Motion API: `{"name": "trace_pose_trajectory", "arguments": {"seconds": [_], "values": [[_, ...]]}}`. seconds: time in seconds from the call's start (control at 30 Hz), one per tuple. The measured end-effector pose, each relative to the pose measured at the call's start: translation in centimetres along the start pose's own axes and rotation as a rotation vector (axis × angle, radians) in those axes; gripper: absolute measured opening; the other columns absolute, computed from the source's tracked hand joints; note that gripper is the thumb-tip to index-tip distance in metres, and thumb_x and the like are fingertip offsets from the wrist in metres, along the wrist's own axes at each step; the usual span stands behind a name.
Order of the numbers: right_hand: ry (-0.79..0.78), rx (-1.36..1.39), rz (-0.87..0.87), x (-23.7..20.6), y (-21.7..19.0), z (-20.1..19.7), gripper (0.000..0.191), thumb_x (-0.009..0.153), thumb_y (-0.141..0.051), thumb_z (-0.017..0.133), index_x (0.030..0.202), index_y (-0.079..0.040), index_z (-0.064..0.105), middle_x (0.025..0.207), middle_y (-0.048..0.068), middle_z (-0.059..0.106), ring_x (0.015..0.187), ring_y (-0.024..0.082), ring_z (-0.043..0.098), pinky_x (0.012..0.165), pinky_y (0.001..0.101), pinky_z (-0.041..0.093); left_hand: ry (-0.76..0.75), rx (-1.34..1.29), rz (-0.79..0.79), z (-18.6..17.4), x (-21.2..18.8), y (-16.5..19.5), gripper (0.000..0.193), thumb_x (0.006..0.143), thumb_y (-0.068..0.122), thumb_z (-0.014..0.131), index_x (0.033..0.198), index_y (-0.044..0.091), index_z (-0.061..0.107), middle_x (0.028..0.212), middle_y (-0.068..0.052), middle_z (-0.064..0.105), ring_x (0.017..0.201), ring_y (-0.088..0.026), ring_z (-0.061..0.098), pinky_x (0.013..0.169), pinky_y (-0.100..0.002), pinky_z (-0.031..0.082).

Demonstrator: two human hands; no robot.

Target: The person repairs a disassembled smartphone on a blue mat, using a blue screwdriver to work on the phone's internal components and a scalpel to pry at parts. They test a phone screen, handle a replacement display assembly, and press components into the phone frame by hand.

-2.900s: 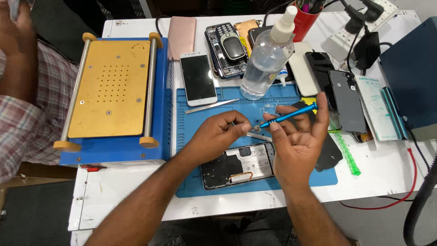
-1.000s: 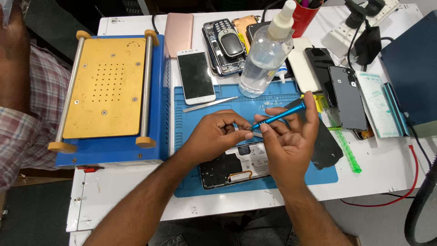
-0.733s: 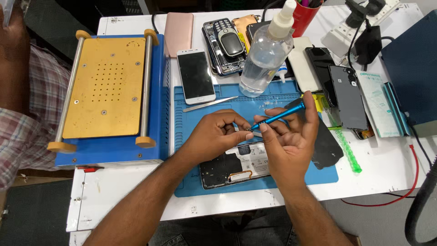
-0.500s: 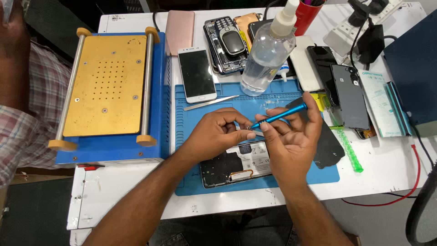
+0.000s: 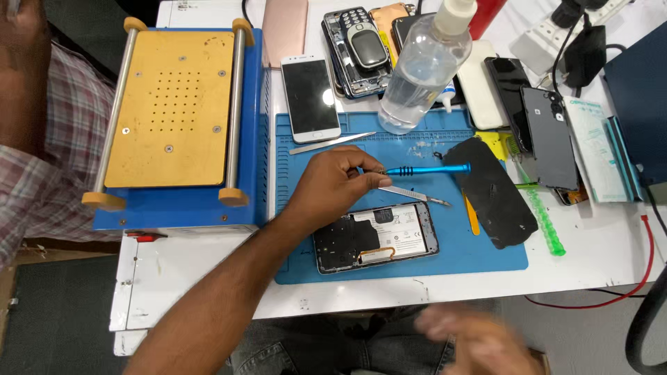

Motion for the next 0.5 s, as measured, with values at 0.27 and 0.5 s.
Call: {"name": "trace_pose_trajectory", "arguments": {"seconds": [0.27,0.5], "values": [[-0.864,-0.214,0.248,-5.8,10.9,13.8,0.033,0.095,-0.023,0.069,0.124,-0.007,0.07,0.115,0.018,0.072,0.107,0.036,0.069,0.09,0.049,0.055,-0.028,0.042,-0.07,0.3,-0.3,0.1,0.022,0.081,0.026,0.083,0.093,0.007,0.082,0.087,-0.003,0.077,0.072,-0.01,0.066,0.064,-0.028,0.053],[-0.637,-0.934,0.619,-2.4,23.1,9.9,0.035,0.091,-0.026,0.071,0.122,-0.009,0.067,0.112,0.016,0.07,0.103,0.037,0.068,0.086,0.0501,0.056,-0.019,0.046,-0.081,0.3,-0.1,0.1,0.02,0.082,0.025,0.084,0.092,0.008,0.082,0.086,-0.002,0.076,0.072,-0.007,0.066,0.064,-0.026,0.053]]}}
Point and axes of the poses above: each hand's wrist, its own x-axis towards the middle knuckle, its own z-axis out of the palm, y = z × x, the point moved 10 cm from there along x, towards the middle knuckle
